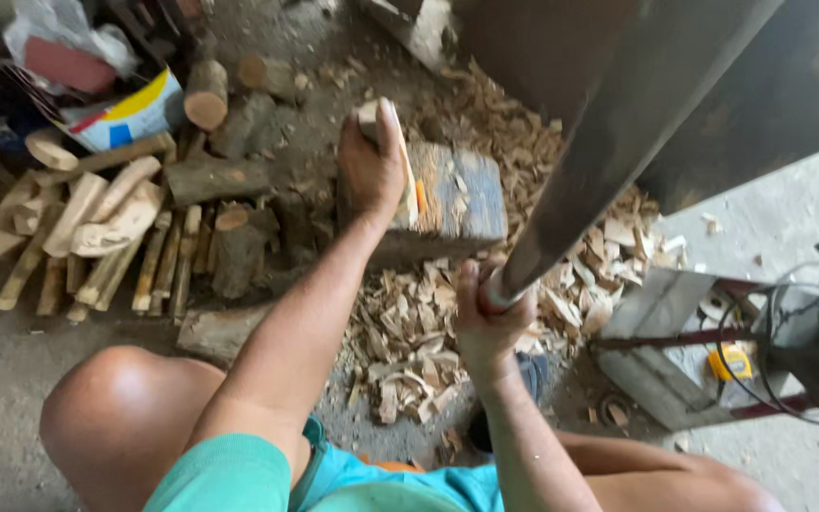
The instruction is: The person carves a small piece of wood using a knife, repeatedly shaving off thin layers to shape it. The person holds the wood in the left hand and the knife in the right, working over a wooden block on the floor.
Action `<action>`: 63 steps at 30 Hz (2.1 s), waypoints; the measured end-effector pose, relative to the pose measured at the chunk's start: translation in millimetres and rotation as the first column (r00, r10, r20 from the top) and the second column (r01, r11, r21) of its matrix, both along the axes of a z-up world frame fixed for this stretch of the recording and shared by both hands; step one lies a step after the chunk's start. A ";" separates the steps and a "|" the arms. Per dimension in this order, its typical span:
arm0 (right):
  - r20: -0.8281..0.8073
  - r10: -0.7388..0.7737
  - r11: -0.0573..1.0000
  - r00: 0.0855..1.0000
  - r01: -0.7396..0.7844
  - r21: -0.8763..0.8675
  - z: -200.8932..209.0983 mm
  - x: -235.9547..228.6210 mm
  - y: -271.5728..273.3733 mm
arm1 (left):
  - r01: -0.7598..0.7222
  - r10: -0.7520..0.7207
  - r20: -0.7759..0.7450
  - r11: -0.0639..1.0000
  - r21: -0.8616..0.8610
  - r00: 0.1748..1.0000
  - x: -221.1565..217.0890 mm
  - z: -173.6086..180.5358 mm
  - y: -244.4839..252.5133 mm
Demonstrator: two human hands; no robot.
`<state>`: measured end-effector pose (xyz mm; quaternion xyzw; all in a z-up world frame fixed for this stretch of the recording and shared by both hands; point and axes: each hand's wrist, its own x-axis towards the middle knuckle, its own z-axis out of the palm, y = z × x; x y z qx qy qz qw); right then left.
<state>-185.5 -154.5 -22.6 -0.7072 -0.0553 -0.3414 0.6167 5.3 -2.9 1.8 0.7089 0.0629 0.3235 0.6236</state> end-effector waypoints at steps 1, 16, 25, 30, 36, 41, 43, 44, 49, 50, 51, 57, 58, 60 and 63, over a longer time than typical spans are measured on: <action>-0.077 -0.034 0.991 0.996 0.023 -0.135 -18.8 1.9 4.4 | -0.027 0.027 0.008 1.000 -0.006 1.000 -9.2 -2.6 -2.7; -0.219 0.135 0.988 0.966 -0.115 0.102 -0.2 9.2 -6.2 | 0.032 -0.030 0.074 0.999 -0.026 0.997 -3.5 -1.0 -0.2; -0.817 0.378 0.907 0.436 0.005 0.422 -114.5 -23.3 13.4 | 0.011 -0.013 0.058 0.999 0.034 0.998 -0.3 -6.5 5.8; -0.862 0.332 0.938 0.382 -0.036 0.345 -101.4 -7.2 4.3 | 0.107 -0.104 0.101 0.994 -0.022 0.989 -14.6 12.8 6.9; -0.815 0.380 0.916 0.437 -0.056 0.397 -103.9 -18.1 3.0 | 0.153 -0.150 -0.037 0.981 0.118 0.988 -43.4 11.6 2.8; -0.833 0.349 0.928 0.429 -0.034 0.372 -129.2 -9.3 -1.0 | 0.003 -0.068 0.172 0.936 0.352 0.983 -51.8 -14.0 7.6; -0.794 0.341 0.931 0.502 -0.064 0.360 -140.1 -5.0 -2.1 | 0.128 -0.125 0.073 0.991 -0.037 0.989 -48.8 -22.2 15.3; -0.775 0.334 0.934 0.537 -0.077 0.349 -143.5 -4.3 -2.0 | 0.173 -0.169 0.040 0.954 -0.244 0.985 -47.9 -24.5 21.9; -0.768 0.402 0.899 0.498 -0.058 0.434 -144.4 -0.5 -1.7 | 0.245 -0.333 -0.003 0.697 -0.674 0.943 -49.2 -16.8 44.8; -0.779 0.398 0.901 0.485 -0.047 0.431 -142.6 -2.0 0.3 | 0.269 -0.401 -0.002 0.619 -0.738 0.916 -54.8 -13.1 46.8; -0.775 0.393 0.903 0.494 -0.050 0.426 -140.5 -3.8 1.5 | 0.275 -0.440 -0.030 0.611 -0.742 0.898 -60.5 -8.8 47.2; -0.761 0.391 0.908 0.517 -0.079 0.412 -132.7 -4.1 2.6 | 0.413 -0.707 -0.032 0.448 -0.793 0.707 -101.2 11.4 43.3; -0.770 0.387 0.909 0.508 -0.073 0.409 -131.7 -3.8 2.0 | 0.444 -0.722 -0.052 0.479 -0.757 0.690 -109.3 13.8 43.9; -0.776 0.385 0.910 0.499 -0.067 0.409 -129.7 -2.8 3.2 | 0.484 -0.741 -0.050 0.487 -0.727 0.670 -117.9 19.4 42.6; -0.778 0.389 0.909 0.494 -0.067 0.412 -126.0 -4.2 3.7 | 0.495 -0.749 0.009 0.429 -0.756 0.663 -123.0 21.9 34.5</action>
